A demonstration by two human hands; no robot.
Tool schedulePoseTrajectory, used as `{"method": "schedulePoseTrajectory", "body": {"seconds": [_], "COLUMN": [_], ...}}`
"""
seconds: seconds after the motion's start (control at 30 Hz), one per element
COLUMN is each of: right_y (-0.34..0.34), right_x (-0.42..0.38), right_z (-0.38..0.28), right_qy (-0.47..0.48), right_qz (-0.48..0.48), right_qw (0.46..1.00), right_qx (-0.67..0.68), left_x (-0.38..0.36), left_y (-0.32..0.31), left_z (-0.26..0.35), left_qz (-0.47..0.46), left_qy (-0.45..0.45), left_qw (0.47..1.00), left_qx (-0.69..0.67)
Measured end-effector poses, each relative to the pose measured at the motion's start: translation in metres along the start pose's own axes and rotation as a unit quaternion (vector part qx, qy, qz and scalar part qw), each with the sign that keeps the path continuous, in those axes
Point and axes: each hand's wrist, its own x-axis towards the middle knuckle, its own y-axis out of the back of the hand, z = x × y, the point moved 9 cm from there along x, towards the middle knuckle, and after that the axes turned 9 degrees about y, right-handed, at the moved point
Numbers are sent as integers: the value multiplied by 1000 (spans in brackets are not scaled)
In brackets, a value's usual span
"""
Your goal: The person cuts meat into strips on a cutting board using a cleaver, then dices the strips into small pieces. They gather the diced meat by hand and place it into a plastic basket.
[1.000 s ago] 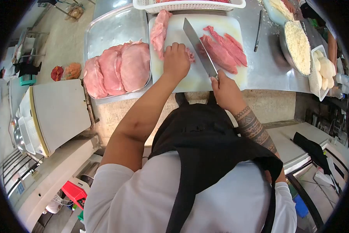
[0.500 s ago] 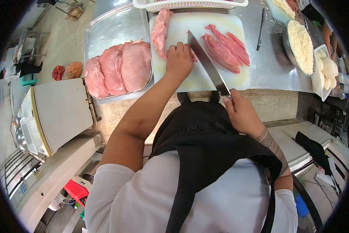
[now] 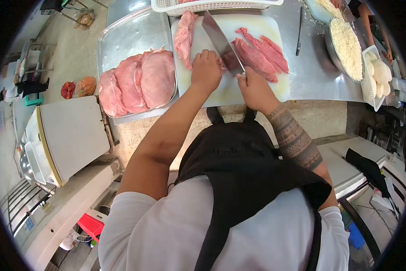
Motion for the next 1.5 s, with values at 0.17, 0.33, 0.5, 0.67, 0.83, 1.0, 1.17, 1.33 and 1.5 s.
{"method": "schedulePoseTrajectory", "body": {"seconds": [0.17, 0.33, 0.5, 0.67, 0.83, 1.0, 1.17, 1.33, 1.5], "right_y": [19, 42, 11, -22, -15, 5, 10, 19, 26], "right_x": [-41, -69, -45, 15, 4, -46, -67, -65, -65], "right_z": [3, -39, -31, -14, -10, -11, -8, 8, 8], "right_qy": [-55, -62, -45, 7, 26, -49, -53, -60, -67], "right_qz": [-14, -95, -84, -9, 22, -29, -51, -34, -44], "right_qw": [997, 993, 995, 1000, 999, 998, 991, 993, 995], "right_qx": [-45, -18, 4, 13, 1, -41, -116, -98, -66], "left_x": [-5, -6, -5, -8, -9, -11, -12, -10, -10], "left_y": [1, 1, -6, -8, 3, 8, -2, -5, 17], "left_z": [3, 9, 5, 3, 1, -11, 0, 29, 15], "left_qz": [-13, -14, -10, -41, -29, -120, -174, -190, -158], "left_qy": [-36, -31, -43, -46, -25, 20, 29, 4, 29], "left_qw": [998, 996, 996, 995, 999, 992, 981, 977, 985], "left_qx": [47, 77, 83, 78, -1, -12, -81, -101, -62]}}
